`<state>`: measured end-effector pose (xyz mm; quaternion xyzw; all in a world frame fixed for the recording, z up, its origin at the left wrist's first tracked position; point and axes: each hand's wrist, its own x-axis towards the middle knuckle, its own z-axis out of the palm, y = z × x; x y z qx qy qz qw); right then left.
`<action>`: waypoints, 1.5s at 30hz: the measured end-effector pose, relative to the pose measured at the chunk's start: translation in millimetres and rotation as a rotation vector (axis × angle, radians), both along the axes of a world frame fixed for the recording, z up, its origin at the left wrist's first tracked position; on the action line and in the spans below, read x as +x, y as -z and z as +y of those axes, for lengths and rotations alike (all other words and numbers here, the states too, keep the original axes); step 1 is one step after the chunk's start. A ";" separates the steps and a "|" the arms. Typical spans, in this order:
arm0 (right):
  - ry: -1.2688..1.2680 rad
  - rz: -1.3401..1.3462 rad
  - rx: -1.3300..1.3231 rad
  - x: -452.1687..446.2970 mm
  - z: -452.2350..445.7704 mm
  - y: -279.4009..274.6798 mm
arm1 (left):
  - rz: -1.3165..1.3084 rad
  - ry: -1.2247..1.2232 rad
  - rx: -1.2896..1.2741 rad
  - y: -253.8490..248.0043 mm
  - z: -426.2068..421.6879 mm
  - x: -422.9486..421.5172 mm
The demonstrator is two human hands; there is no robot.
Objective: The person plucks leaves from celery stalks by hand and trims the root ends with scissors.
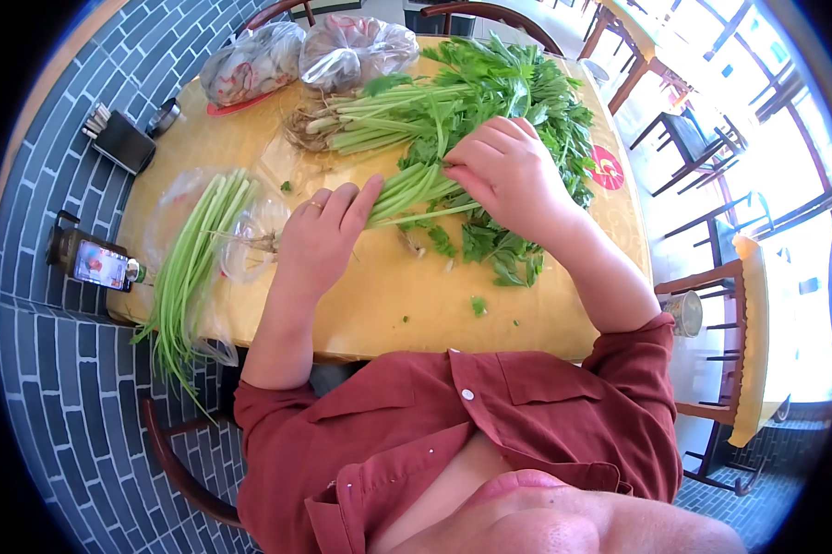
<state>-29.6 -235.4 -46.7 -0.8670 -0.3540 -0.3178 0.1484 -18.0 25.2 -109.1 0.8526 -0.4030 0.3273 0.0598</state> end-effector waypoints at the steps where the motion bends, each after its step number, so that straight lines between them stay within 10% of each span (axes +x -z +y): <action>1: -0.010 -0.007 -0.015 -1.1 1.1 -0.2 | 0.003 -0.006 -0.001 0.0 -0.3 -0.6; 18: 0.191 -0.280 -0.076 -20.5 13.5 16.9 | -0.134 -0.081 -0.052 0.4 -1.6 1.4; 33: -0.119 -0.209 -0.030 -20.4 13.1 18.2 | -0.136 -0.095 -0.037 1.5 -1.2 0.4; 45: 0.281 0.003 0.021 -16.9 16.9 2.3 | -0.090 -0.104 -0.029 1.3 -2.6 -2.4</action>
